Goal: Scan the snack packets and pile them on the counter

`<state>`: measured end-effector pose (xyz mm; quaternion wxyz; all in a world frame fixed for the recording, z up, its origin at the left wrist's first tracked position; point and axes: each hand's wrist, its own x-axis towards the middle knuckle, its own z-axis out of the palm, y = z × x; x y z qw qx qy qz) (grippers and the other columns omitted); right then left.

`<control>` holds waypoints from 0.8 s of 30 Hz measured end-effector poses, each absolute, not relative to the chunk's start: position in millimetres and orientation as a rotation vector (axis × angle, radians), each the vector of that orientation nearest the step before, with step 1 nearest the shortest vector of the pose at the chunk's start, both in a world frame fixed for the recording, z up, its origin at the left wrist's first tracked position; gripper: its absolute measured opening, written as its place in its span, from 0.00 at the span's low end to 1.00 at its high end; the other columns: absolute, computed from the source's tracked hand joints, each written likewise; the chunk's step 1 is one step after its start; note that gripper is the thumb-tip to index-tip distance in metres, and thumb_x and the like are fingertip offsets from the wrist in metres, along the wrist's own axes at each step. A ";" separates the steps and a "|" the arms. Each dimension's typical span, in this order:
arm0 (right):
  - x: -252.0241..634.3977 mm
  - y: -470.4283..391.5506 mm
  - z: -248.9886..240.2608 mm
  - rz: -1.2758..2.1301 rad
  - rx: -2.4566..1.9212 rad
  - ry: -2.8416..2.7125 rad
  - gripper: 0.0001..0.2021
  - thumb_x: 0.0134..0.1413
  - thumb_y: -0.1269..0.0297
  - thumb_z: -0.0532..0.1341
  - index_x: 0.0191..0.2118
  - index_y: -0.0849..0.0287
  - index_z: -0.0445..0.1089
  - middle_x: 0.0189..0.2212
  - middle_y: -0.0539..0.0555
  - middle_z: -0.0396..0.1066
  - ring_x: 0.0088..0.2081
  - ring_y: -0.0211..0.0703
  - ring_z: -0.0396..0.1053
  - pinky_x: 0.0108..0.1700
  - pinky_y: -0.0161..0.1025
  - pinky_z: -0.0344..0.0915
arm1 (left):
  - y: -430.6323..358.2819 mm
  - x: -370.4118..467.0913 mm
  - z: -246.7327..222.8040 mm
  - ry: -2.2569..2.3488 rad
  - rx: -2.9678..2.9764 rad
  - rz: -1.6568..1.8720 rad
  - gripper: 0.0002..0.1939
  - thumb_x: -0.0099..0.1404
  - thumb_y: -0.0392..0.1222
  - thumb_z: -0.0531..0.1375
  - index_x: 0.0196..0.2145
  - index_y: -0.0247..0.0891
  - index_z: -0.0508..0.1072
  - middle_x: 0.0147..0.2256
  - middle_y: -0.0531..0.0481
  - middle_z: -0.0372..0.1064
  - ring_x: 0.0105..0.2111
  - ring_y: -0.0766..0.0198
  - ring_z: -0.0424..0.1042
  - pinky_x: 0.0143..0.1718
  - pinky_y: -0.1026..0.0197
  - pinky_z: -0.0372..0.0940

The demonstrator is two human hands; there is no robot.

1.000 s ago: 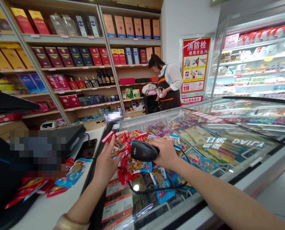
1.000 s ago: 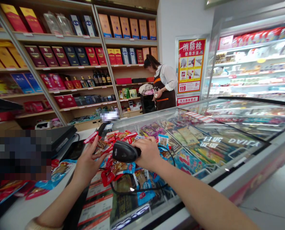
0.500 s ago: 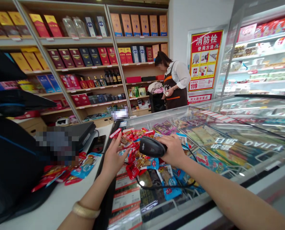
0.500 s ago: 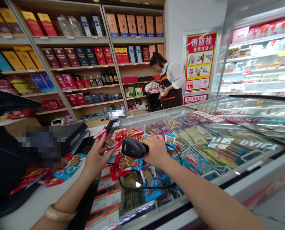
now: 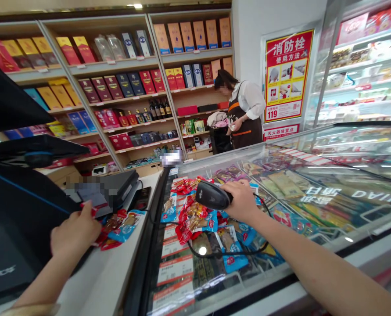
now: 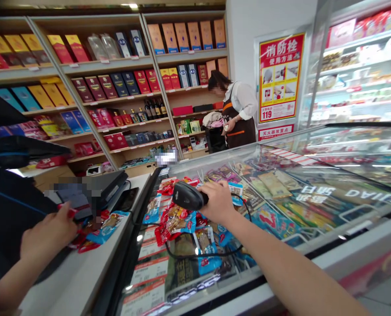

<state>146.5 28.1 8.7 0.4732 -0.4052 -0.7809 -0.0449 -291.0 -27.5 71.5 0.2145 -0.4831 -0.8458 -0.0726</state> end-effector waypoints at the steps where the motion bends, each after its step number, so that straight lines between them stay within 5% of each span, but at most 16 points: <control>1: 146.1 27.1 9.6 -0.105 -0.981 -1.913 0.09 0.43 0.65 0.63 0.35 0.55 0.75 0.32 0.52 0.77 0.35 0.44 0.69 0.42 0.43 0.47 | -30.6 -300.1 69.9 -2.322 -1.330 -0.143 0.24 0.63 0.45 0.54 0.55 0.36 0.69 0.44 0.29 0.74 0.44 0.34 0.75 0.40 0.39 0.69; 5: 144.9 25.2 10.9 -0.104 -0.990 -1.913 0.10 0.43 0.66 0.63 0.36 0.55 0.75 0.33 0.52 0.78 0.36 0.44 0.69 0.42 0.43 0.46 | -36.9 -318.0 57.8 -2.183 -1.237 -0.155 0.15 0.64 0.46 0.52 0.42 0.42 0.75 0.44 0.31 0.75 0.47 0.35 0.73 0.38 0.38 0.69; 10: 146.1 27.4 10.9 -0.105 -1.044 -1.936 0.11 0.43 0.65 0.64 0.37 0.55 0.75 0.33 0.52 0.77 0.37 0.44 0.69 0.43 0.43 0.46 | -23.2 -280.7 56.0 -2.071 -1.385 -0.328 0.18 0.62 0.47 0.55 0.48 0.42 0.73 0.53 0.34 0.70 0.53 0.35 0.69 0.46 0.38 0.67; 15: 146.7 28.8 9.5 -0.095 -1.071 -1.951 0.10 0.44 0.65 0.64 0.37 0.55 0.75 0.35 0.52 0.77 0.38 0.44 0.70 0.43 0.43 0.47 | 11.6 -196.9 46.9 -2.295 -1.896 -0.416 0.28 0.64 0.53 0.52 0.55 0.33 0.71 0.49 0.32 0.75 0.47 0.45 0.76 0.47 0.51 0.68; 19: 147.0 31.4 6.3 -0.108 -1.096 -1.955 0.11 0.45 0.63 0.65 0.38 0.55 0.75 0.34 0.53 0.77 0.38 0.45 0.70 0.44 0.43 0.47 | 27.6 -141.8 30.2 -2.363 -1.897 -0.215 0.35 0.60 0.61 0.54 0.56 0.33 0.70 0.45 0.28 0.76 0.48 0.37 0.75 0.47 0.45 0.65; 24: 147.3 34.0 4.8 -0.067 -1.127 -1.965 0.11 0.44 0.64 0.65 0.38 0.54 0.76 0.34 0.53 0.77 0.38 0.46 0.70 0.43 0.43 0.47 | 28.4 -121.9 19.9 -2.329 -1.826 -0.123 0.33 0.61 0.59 0.54 0.56 0.33 0.69 0.45 0.27 0.76 0.50 0.36 0.73 0.50 0.42 0.63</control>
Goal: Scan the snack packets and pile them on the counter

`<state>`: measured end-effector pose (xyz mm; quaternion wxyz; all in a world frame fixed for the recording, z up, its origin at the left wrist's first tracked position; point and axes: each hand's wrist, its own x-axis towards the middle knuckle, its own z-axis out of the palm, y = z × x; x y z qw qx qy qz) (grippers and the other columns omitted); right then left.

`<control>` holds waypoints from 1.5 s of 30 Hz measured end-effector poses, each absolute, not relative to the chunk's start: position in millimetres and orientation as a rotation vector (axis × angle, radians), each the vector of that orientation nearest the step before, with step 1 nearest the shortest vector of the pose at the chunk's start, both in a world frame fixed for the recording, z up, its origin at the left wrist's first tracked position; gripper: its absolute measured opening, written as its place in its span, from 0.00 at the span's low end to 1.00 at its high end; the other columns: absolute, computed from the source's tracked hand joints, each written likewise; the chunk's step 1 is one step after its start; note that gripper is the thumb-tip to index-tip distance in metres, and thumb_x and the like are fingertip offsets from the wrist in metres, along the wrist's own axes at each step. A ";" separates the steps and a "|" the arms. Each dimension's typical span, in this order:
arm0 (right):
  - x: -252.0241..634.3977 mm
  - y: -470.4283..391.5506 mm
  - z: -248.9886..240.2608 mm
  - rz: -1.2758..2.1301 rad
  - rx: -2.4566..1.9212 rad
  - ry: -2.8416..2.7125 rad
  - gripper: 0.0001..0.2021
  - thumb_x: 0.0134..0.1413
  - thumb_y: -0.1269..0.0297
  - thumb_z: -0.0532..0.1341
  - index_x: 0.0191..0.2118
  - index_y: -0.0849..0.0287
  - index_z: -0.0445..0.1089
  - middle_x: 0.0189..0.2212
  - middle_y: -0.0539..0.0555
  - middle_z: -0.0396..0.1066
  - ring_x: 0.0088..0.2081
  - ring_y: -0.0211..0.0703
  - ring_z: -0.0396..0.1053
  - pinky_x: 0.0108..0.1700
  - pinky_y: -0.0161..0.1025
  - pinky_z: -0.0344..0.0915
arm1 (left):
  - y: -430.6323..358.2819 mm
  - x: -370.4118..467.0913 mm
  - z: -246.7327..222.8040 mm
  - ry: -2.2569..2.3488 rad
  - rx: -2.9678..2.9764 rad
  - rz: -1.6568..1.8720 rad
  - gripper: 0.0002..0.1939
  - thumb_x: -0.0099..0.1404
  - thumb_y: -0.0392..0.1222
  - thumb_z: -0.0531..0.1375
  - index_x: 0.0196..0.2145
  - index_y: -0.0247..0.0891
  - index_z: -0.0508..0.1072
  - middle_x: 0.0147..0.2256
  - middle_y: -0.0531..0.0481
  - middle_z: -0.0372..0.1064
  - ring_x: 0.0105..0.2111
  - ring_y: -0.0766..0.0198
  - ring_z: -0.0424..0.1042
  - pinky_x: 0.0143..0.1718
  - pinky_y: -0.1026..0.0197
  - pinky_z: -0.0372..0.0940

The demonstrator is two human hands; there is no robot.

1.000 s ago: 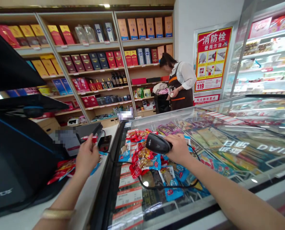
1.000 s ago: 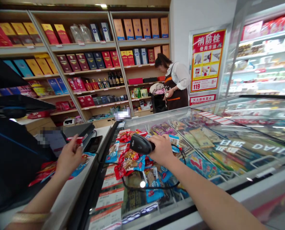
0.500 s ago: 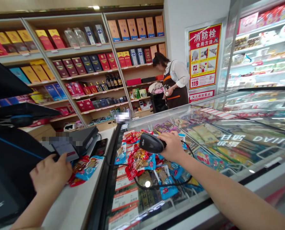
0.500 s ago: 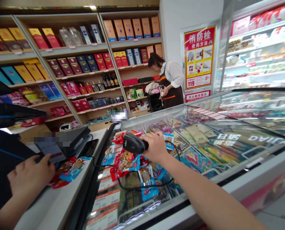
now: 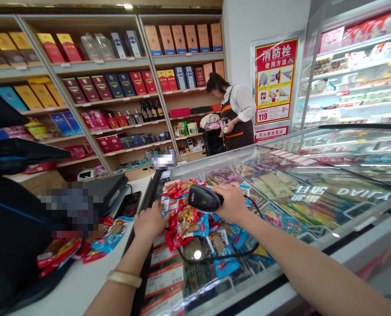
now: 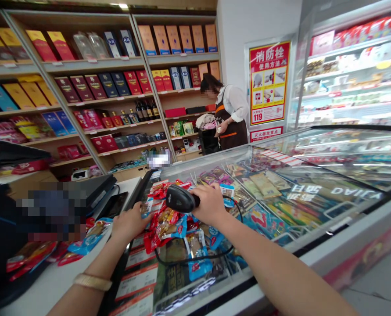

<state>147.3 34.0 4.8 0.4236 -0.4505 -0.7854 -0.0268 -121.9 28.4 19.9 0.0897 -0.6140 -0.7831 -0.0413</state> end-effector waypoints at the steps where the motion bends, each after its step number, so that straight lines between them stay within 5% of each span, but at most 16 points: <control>1: 147.2 34.0 4.7 -0.062 -1.126 -1.967 0.11 0.44 0.64 0.65 0.38 0.54 0.76 0.34 0.52 0.77 0.38 0.46 0.70 0.43 0.43 0.47 | 28.7 -123.6 19.0 -2.341 -1.823 -0.141 0.32 0.62 0.57 0.54 0.57 0.33 0.68 0.45 0.27 0.76 0.50 0.37 0.73 0.50 0.41 0.63; 5: 146.5 33.5 4.0 -0.066 -1.104 -1.962 0.12 0.43 0.64 0.65 0.37 0.54 0.76 0.35 0.52 0.78 0.39 0.45 0.70 0.43 0.43 0.47 | 33.6 -135.5 16.7 -2.495 -1.844 -0.535 0.29 0.60 0.50 0.59 0.56 0.34 0.69 0.45 0.31 0.77 0.48 0.39 0.75 0.49 0.43 0.65; 11: 146.8 32.3 3.8 -0.115 -1.092 -1.974 0.11 0.44 0.63 0.65 0.37 0.55 0.75 0.34 0.52 0.77 0.38 0.44 0.70 0.43 0.43 0.48 | 33.0 -132.3 23.5 -2.533 -1.862 -2.409 0.18 0.63 0.46 0.61 0.49 0.37 0.72 0.37 0.45 0.79 0.33 0.61 0.77 0.36 0.60 0.71; 16: 146.8 30.5 5.1 -0.148 -1.073 -1.968 0.10 0.46 0.61 0.64 0.37 0.55 0.75 0.33 0.52 0.76 0.38 0.44 0.70 0.44 0.43 0.48 | 24.2 -120.5 30.2 -2.523 -1.901 -3.025 0.16 0.70 0.50 0.55 0.47 0.38 0.72 0.38 0.44 0.79 0.36 0.59 0.79 0.40 0.56 0.73; 45: 145.6 27.2 10.5 -0.060 -1.072 -1.991 0.12 0.41 0.65 0.64 0.37 0.55 0.75 0.35 0.53 0.78 0.39 0.46 0.70 0.43 0.43 0.48 | 14.7 -105.1 22.7 -2.540 -2.301 -2.755 0.16 0.63 0.47 0.63 0.46 0.35 0.76 0.38 0.42 0.79 0.36 0.58 0.79 0.34 0.60 0.74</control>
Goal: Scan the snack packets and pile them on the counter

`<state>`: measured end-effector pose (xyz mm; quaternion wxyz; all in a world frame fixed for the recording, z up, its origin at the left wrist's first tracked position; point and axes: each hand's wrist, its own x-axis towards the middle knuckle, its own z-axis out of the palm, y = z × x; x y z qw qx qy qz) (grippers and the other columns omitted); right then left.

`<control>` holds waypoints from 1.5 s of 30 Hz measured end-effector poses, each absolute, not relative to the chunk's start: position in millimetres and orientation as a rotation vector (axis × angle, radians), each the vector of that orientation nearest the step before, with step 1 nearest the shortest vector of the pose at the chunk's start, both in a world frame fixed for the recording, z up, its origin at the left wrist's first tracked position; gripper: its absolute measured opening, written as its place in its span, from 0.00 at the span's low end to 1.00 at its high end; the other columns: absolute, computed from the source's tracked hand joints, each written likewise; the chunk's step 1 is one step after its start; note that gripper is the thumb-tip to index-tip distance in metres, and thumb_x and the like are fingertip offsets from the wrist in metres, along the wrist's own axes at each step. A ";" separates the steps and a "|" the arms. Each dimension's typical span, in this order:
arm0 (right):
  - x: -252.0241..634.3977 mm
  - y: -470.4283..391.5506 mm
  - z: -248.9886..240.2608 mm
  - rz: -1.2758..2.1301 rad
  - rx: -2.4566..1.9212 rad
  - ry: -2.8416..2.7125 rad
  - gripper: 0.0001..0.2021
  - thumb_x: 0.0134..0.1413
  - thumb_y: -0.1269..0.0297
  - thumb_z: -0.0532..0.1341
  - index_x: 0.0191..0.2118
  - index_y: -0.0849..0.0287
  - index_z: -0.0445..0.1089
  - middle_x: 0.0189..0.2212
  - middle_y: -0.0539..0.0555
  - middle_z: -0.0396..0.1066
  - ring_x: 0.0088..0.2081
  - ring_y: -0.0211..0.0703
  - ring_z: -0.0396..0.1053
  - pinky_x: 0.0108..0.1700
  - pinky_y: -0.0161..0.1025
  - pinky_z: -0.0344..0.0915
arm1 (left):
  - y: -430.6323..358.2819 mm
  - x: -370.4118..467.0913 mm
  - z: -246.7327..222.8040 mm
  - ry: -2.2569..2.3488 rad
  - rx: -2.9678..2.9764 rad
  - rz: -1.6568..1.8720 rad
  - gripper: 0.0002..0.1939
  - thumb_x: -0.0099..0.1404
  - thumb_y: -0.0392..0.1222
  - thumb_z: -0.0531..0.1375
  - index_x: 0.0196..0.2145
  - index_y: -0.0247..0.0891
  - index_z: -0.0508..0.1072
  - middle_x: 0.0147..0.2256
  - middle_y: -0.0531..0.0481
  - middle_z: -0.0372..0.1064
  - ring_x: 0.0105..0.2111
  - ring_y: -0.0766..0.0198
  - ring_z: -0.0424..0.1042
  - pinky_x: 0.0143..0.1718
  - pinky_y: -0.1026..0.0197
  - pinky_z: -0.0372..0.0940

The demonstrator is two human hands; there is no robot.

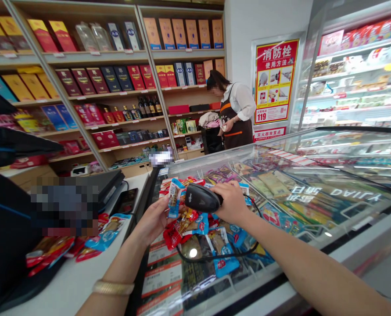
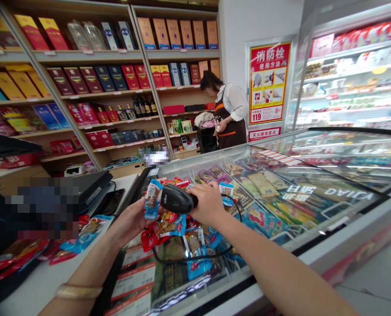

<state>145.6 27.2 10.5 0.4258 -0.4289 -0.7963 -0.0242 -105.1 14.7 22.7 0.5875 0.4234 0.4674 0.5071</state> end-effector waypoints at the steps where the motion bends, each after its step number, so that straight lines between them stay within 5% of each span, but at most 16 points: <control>1: 145.8 27.6 9.9 -0.065 -1.075 -1.988 0.12 0.41 0.64 0.64 0.37 0.55 0.75 0.35 0.53 0.78 0.39 0.46 0.70 0.43 0.43 0.48 | 14.7 -104.6 23.1 1.106 1.003 1.208 0.18 0.62 0.47 0.64 0.47 0.35 0.76 0.39 0.42 0.79 0.36 0.59 0.78 0.34 0.61 0.73; 5: 147.5 30.9 6.7 -0.089 -1.069 -1.961 0.11 0.42 0.64 0.64 0.36 0.55 0.75 0.33 0.54 0.77 0.37 0.47 0.70 0.43 0.43 0.49 | 17.8 -117.9 27.7 1.303 1.143 1.429 0.30 0.58 0.50 0.66 0.57 0.38 0.72 0.41 0.44 0.79 0.37 0.59 0.77 0.38 0.59 0.72; 9: 149.4 34.4 4.2 -0.089 -1.069 -1.930 0.10 0.42 0.66 0.64 0.35 0.55 0.75 0.31 0.53 0.77 0.36 0.46 0.69 0.43 0.43 0.49 | 11.9 -160.8 42.2 1.982 1.483 1.476 0.29 0.61 0.53 0.62 0.57 0.38 0.72 0.43 0.41 0.78 0.44 0.49 0.76 0.46 0.49 0.69; 14: 149.9 34.9 4.0 -0.102 -1.049 -1.917 0.10 0.41 0.67 0.63 0.34 0.55 0.76 0.31 0.52 0.76 0.36 0.46 0.69 0.42 0.43 0.48 | -14.6 -212.4 54.5 2.882 1.790 0.631 0.28 0.65 0.57 0.54 0.56 0.38 0.73 0.48 0.30 0.74 0.51 0.32 0.70 0.48 0.32 0.61; 17: 150.0 33.7 5.1 -0.112 -1.041 -1.921 0.11 0.41 0.67 0.64 0.35 0.55 0.76 0.31 0.52 0.76 0.36 0.45 0.69 0.42 0.42 0.48 | -26.4 -225.9 49.3 3.027 1.736 0.257 0.29 0.67 0.56 0.49 0.54 0.35 0.74 0.48 0.26 0.73 0.52 0.31 0.68 0.49 0.33 0.59; 21: 150.7 33.2 6.5 -0.101 -1.065 -1.913 0.11 0.40 0.67 0.64 0.35 0.55 0.76 0.32 0.52 0.76 0.37 0.45 0.70 0.43 0.42 0.48 | -29.5 -231.6 38.8 3.075 1.723 0.200 0.27 0.66 0.56 0.50 0.52 0.37 0.75 0.48 0.27 0.73 0.52 0.32 0.67 0.48 0.35 0.60; 26: 151.9 35.4 7.2 -0.091 -1.105 -1.898 0.10 0.43 0.64 0.65 0.36 0.55 0.76 0.33 0.52 0.76 0.38 0.46 0.70 0.44 0.43 0.48 | -18.8 -227.8 34.4 2.947 1.875 0.601 0.29 0.65 0.55 0.53 0.55 0.34 0.73 0.55 0.27 0.67 0.57 0.31 0.63 0.51 0.34 0.59; 30: 152.0 36.2 7.3 -0.099 -1.123 -1.902 0.10 0.42 0.64 0.66 0.36 0.55 0.76 0.32 0.52 0.76 0.38 0.46 0.70 0.43 0.43 0.48 | -2.5 -209.5 27.9 2.441 2.174 0.895 0.27 0.61 0.53 0.57 0.54 0.37 0.74 0.50 0.34 0.73 0.51 0.42 0.70 0.53 0.42 0.64; 33: 151.8 36.1 6.9 -0.099 -1.115 -1.905 0.12 0.41 0.65 0.66 0.36 0.55 0.76 0.33 0.53 0.77 0.38 0.46 0.70 0.44 0.43 0.48 | 8.9 -184.1 22.4 1.836 2.370 0.856 0.30 0.59 0.56 0.60 0.56 0.40 0.72 0.48 0.41 0.75 0.46 0.51 0.75 0.51 0.50 0.68; 36: 152.2 36.8 6.2 -0.106 -1.111 -1.907 0.12 0.41 0.65 0.67 0.36 0.55 0.76 0.34 0.54 0.77 0.38 0.47 0.70 0.44 0.43 0.48 | 18.8 -157.3 20.7 1.473 2.479 0.726 0.31 0.56 0.54 0.65 0.56 0.43 0.73 0.53 0.41 0.73 0.52 0.51 0.73 0.55 0.50 0.66; 45: 154.6 41.0 2.4 -0.134 -1.126 -1.902 0.12 0.44 0.59 0.68 0.37 0.55 0.77 0.33 0.54 0.77 0.37 0.46 0.70 0.42 0.43 0.49 | 33.6 -132.4 13.3 1.282 2.606 0.652 0.22 0.54 0.43 0.65 0.49 0.41 0.78 0.51 0.41 0.73 0.51 0.53 0.74 0.55 0.52 0.67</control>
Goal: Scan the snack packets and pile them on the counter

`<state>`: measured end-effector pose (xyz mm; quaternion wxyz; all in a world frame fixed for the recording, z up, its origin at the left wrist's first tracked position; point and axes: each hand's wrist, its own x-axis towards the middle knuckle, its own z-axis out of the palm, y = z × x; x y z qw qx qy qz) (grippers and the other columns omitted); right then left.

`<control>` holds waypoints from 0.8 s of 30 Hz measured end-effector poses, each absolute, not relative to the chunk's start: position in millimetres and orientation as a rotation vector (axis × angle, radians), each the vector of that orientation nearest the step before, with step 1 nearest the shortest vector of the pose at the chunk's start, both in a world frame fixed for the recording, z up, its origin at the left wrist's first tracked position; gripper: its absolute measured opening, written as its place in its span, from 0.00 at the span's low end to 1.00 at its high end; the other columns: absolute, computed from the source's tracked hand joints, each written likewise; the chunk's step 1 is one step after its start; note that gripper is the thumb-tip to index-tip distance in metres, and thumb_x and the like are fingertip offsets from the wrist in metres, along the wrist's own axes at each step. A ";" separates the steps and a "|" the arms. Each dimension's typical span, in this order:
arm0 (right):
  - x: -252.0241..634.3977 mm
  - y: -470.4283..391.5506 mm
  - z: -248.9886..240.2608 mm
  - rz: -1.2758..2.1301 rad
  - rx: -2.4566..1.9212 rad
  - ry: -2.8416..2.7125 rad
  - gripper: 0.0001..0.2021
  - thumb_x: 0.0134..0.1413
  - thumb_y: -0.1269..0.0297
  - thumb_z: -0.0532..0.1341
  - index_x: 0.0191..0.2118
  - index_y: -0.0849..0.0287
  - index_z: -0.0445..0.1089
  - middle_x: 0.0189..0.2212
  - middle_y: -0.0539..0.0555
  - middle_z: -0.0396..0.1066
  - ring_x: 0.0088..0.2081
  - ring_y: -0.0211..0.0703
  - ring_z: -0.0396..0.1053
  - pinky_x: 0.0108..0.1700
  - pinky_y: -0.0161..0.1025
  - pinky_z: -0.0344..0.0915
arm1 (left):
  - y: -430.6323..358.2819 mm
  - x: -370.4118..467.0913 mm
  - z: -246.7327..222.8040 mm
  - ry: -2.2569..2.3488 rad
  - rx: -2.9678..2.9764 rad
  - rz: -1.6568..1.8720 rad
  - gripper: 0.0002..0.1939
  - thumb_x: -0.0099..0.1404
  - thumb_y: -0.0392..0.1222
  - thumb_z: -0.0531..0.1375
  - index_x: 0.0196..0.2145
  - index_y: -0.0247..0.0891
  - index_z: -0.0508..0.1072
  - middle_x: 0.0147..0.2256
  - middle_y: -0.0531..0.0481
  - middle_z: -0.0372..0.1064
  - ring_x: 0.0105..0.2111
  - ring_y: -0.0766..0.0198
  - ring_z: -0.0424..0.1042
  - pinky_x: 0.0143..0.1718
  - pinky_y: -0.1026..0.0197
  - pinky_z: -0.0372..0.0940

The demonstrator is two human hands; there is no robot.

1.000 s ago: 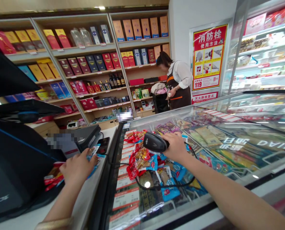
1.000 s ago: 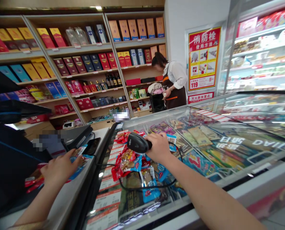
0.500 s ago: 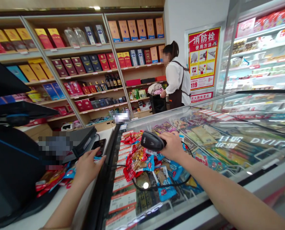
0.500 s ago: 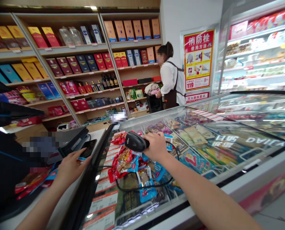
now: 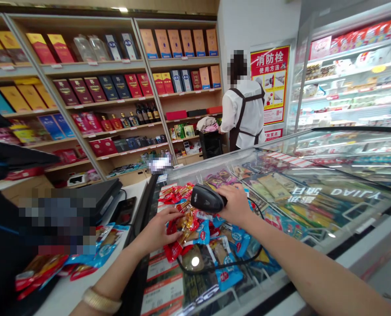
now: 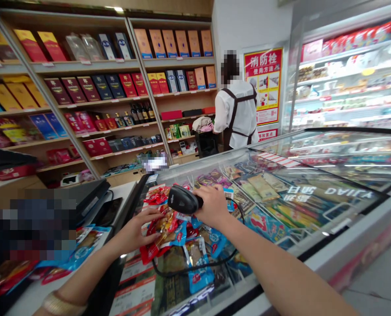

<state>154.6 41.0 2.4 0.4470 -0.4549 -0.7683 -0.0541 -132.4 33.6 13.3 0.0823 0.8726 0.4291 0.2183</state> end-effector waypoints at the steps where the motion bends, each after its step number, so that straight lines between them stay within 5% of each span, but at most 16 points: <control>1: 154.8 41.1 1.9 -0.134 -1.127 -1.908 0.12 0.43 0.59 0.68 0.37 0.55 0.77 0.33 0.54 0.77 0.37 0.46 0.70 0.42 0.43 0.49 | 32.5 -132.0 11.2 1.282 2.614 0.680 0.21 0.55 0.41 0.64 0.47 0.41 0.78 0.50 0.41 0.74 0.50 0.54 0.74 0.55 0.52 0.67; 12: 159.3 40.9 4.0 -0.157 -1.144 -1.889 0.09 0.44 0.63 0.64 0.35 0.55 0.75 0.32 0.54 0.77 0.36 0.46 0.69 0.42 0.42 0.49 | 29.8 -133.6 1.8 1.292 2.605 0.924 0.17 0.62 0.40 0.54 0.45 0.40 0.79 0.44 0.44 0.79 0.43 0.58 0.77 0.48 0.57 0.71; 19: 160.1 39.2 6.4 -0.178 -1.162 -1.870 0.10 0.46 0.60 0.65 0.36 0.55 0.75 0.32 0.54 0.76 0.36 0.46 0.69 0.43 0.42 0.49 | 42.2 -146.6 -5.0 1.552 1.786 1.272 0.23 0.57 0.58 0.61 0.40 0.38 0.78 0.27 0.48 0.77 0.26 0.58 0.75 0.26 0.60 0.71; 24: 158.3 37.8 5.5 -0.161 -1.126 -1.905 0.10 0.44 0.61 0.64 0.36 0.55 0.75 0.33 0.54 0.77 0.37 0.47 0.69 0.43 0.43 0.49 | 36.0 -143.2 10.2 1.491 1.229 1.413 0.22 0.54 0.56 0.64 0.40 0.37 0.76 0.25 0.50 0.75 0.22 0.61 0.72 0.20 0.61 0.67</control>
